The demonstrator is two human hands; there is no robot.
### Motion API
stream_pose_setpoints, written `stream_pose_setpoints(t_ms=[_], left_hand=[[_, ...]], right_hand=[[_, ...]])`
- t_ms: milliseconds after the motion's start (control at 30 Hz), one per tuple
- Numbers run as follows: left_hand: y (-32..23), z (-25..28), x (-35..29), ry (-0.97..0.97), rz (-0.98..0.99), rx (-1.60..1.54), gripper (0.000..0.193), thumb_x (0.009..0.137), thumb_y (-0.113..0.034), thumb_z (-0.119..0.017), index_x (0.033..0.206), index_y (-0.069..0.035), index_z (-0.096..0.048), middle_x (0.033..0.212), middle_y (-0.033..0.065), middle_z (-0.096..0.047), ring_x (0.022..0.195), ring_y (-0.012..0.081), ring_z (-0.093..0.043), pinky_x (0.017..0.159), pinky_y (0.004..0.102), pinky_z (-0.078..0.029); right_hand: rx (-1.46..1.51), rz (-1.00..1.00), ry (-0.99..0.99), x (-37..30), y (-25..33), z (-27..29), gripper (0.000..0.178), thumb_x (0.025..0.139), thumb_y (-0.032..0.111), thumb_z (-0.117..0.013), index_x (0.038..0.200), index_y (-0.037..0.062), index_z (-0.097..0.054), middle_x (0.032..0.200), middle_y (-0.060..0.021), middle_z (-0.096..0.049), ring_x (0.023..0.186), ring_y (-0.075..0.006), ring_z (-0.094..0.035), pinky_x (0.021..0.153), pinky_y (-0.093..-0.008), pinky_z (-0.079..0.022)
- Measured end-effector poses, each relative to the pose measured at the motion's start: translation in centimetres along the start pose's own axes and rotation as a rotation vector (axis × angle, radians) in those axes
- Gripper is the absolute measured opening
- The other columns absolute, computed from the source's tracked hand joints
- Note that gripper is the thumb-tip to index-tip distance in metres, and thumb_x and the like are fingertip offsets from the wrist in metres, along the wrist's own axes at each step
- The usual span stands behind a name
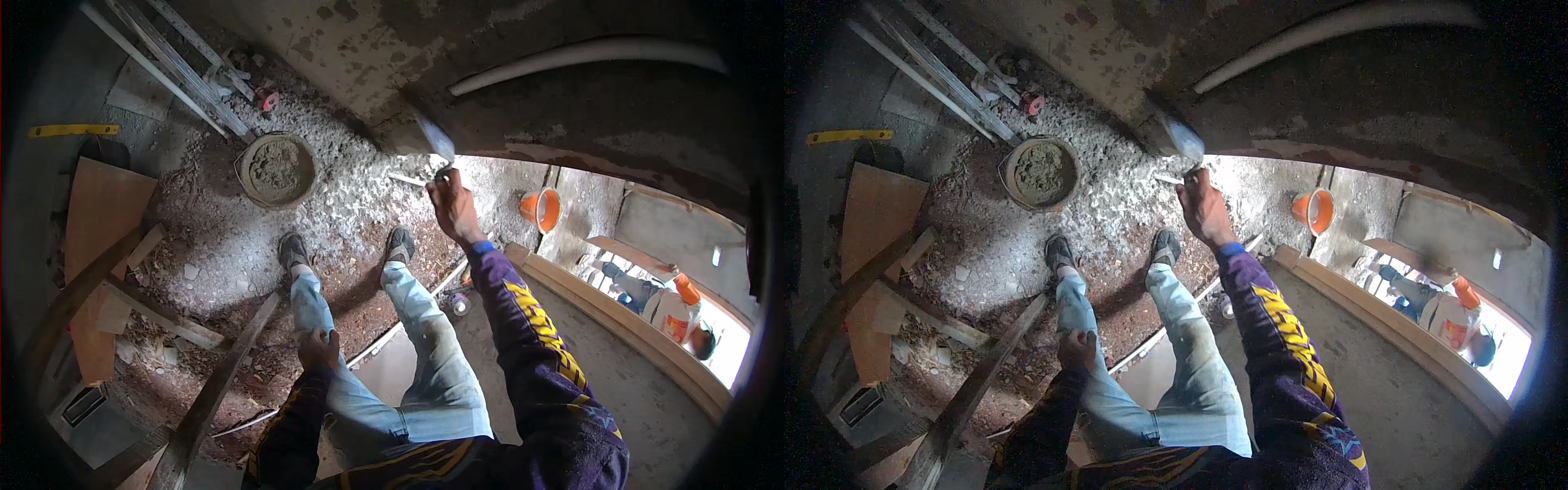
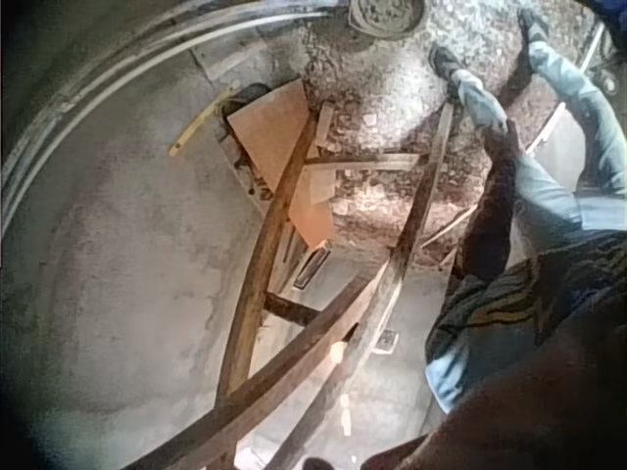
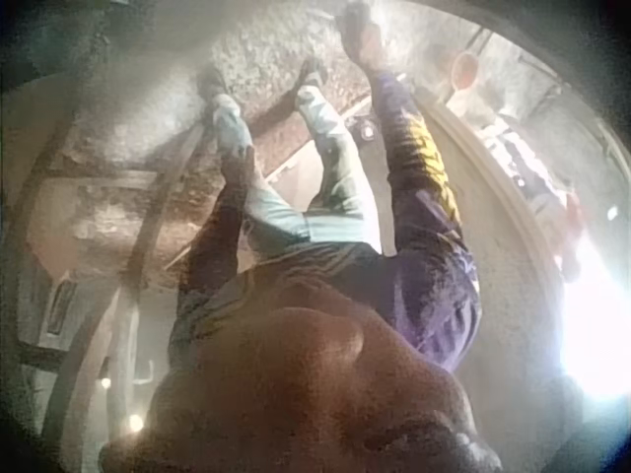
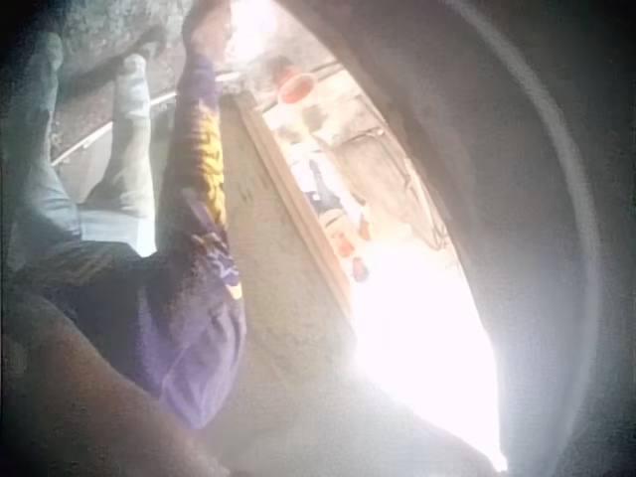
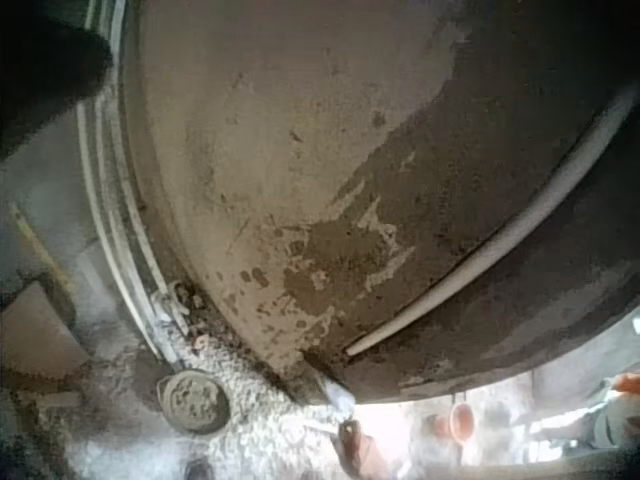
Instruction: The person mixes cement with a hoe, carries a bucket of cement and a trowel into a building, and applies the cement onto a wall using the trowel.
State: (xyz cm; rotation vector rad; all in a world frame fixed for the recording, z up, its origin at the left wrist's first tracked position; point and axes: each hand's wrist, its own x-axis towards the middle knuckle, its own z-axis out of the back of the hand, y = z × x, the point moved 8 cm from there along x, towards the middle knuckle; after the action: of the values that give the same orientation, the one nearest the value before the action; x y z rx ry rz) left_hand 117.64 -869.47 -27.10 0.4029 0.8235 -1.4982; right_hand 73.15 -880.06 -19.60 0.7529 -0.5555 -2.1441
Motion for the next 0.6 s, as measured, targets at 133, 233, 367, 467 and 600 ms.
stream_pose_setpoints(t_ms=[133,233,367,467,600], left_hand=[[0.6,-0.8,0.1,0.045,0.029,-0.105,0.033,0.079,-0.041,-0.06,0.081,-0.008,-0.065,0.083,0.0158,-0.068,0.081,0.0375,-0.064,0.076,0.0475,-0.05],[0.8,-1.1,0.3,0.05,0.043,-0.09,0.03,0.079,-0.039,-0.061,0.079,-0.009,-0.064,0.079,0.0152,-0.068,0.078,0.0379,-0.064,0.072,0.0483,-0.051],[0.4,-0.6,0.5,0.04,0.048,-0.02,0.028,0.078,-0.037,-0.062,0.077,-0.009,-0.062,0.076,0.014,-0.068,0.071,0.0381,-0.065,0.068,0.0484,-0.051],[-0.1,0.0,0.5,0.061,0.02,-0.028,0.027,0.078,-0.036,-0.063,0.077,-0.01,-0.062,0.075,0.0135,-0.068,0.071,0.0374,-0.065,0.067,0.0472,-0.052],[-0.1,0.7,0.4,0.041,0.017,-0.076,0.028,0.078,-0.037,-0.064,0.079,-0.009,-0.063,0.074,0.0128,-0.068,0.07,0.0369,-0.065,0.067,0.0465,-0.052]], right_hand=[[0.011,0.116,-0.102,-2.4,2.5,4.0,0.023,0.094,0.017,-0.058,0.105,0.0043,-0.042,0.071,-0.0195,-0.061,0.066,-0.0405,-0.064,0.057,-0.0419,-0.047],[0.0,0.115,-0.122,-3.3,4.3,6.2,0.025,0.094,0.021,-0.059,0.103,0.0037,-0.043,0.066,-0.0159,-0.058,0.056,-0.0308,-0.059,0.052,-0.0395,-0.044],[-0.133,-0.04,-0.062,-3.7,5.0,8.2,0.026,0.095,0.025,-0.058,0.102,0.0037,-0.045,0.06,-0.0107,-0.054,0.049,-0.0223,-0.051,0.05,-0.0368,-0.04],[0.003,-0.149,0.018,-4.0,4.7,9.2,0.026,0.095,0.025,-0.057,0.102,0.0033,-0.046,0.058,-0.0098,-0.051,0.049,-0.0201,-0.051,0.051,-0.0361,-0.04],[0.315,-0.299,0.074,-5.1,4.7,10.0,0.032,0.095,0.032,-0.059,0.104,0.0041,-0.048,0.063,-0.0008,-0.054,0.051,-0.0078,-0.049,0.043,-0.0266,-0.036]])
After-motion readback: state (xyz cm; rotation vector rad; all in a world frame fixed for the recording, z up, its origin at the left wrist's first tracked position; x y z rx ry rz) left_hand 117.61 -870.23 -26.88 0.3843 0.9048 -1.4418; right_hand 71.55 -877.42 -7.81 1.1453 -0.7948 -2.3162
